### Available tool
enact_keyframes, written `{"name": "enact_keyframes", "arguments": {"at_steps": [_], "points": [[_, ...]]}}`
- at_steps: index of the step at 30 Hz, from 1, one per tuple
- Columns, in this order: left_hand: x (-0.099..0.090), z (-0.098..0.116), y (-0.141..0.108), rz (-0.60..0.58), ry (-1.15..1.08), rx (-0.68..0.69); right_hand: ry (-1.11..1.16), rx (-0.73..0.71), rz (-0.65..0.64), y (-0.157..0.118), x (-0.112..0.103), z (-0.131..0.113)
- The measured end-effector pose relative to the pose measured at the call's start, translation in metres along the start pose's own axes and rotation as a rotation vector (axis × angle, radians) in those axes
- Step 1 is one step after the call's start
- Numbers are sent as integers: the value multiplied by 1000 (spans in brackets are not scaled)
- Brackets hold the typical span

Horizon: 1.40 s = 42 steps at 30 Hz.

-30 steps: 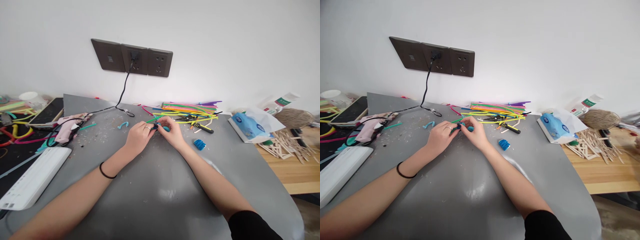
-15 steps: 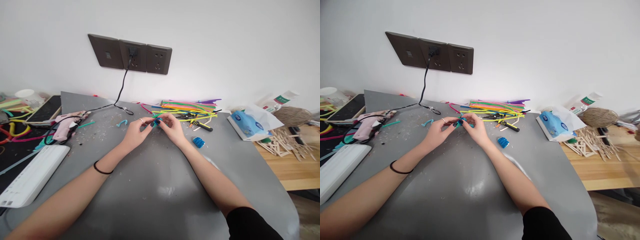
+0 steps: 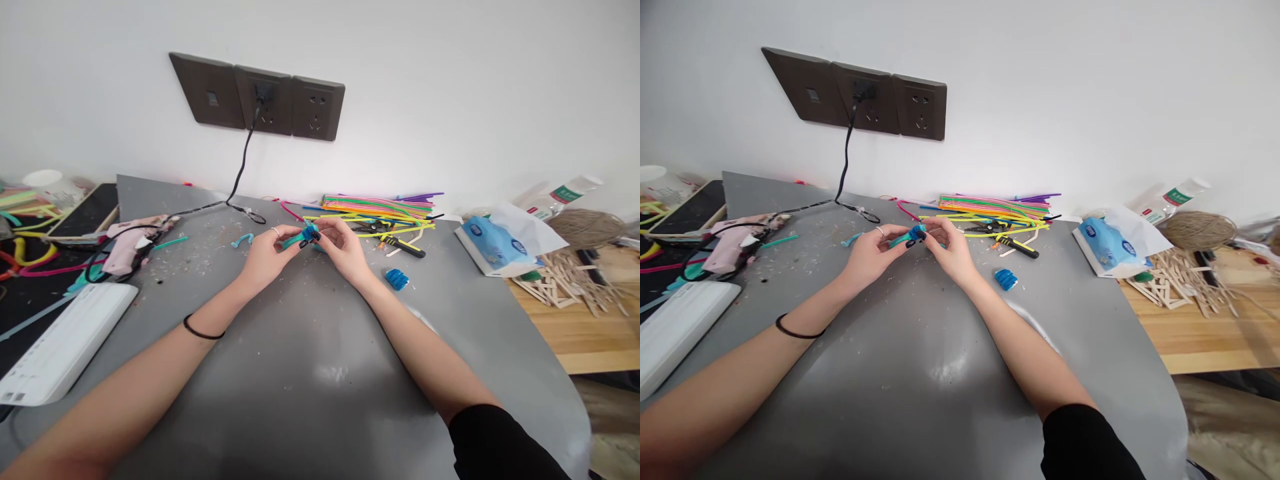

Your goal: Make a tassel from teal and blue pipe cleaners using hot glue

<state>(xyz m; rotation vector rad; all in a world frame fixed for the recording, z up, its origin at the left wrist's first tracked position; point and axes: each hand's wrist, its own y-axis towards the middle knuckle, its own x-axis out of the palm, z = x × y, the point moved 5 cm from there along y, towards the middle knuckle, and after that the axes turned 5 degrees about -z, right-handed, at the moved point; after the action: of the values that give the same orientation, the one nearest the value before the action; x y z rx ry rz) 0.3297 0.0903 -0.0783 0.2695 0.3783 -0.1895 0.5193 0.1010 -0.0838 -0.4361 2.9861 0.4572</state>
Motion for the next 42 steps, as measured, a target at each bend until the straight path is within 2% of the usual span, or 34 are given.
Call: {"name": "enact_keyframes", "arguments": {"at_steps": [7, 14, 17, 20, 23, 25, 26, 28, 31, 34, 36, 38, 40, 42], "points": [[-3, 7, -2, 22, 89, 51, -15, -44, -7, -1, 2, -3], [4, 3, -1, -60, -58, 29, -17, -31, 23, -1, 0, -2], [5, -1, -1, -78, -32, 17, -94, -45, 51, -2, -1, -3], [6, -4, 0, -65, -24, 17, -236, -118, 132, -5, -5, -11], [6, -5, 0, -44, -29, 23, -418, -254, 207, -5, -18, -26], [6, -5, 0, -37, -34, 17, -569, -327, 238, -1, -35, -36], [6, -4, 0, -36, -37, 13, -648, -332, 252, 2, -48, -40], [6, -4, -1, -38, -45, 7, -808, -253, 254, 10, -76, -40], [7, -4, -1, -36, -59, -3, -990, -28, 166, 25, -116, -30], [8, -5, 0, -35, -68, -9, -1175, 116, -15, 34, -133, -16], [8, -5, 0, -31, -61, -8, -1270, 81, -76, 37, -130, -13], [7, -5, 0, -21, -55, -4, -1317, -45, -103, 39, -119, -14], [7, -5, 1, -15, -55, 1, -1296, -161, -161, 39, -102, -13], [8, -4, 1, -16, -58, 3, -1215, -205, -250, 42, -83, -9]]}}
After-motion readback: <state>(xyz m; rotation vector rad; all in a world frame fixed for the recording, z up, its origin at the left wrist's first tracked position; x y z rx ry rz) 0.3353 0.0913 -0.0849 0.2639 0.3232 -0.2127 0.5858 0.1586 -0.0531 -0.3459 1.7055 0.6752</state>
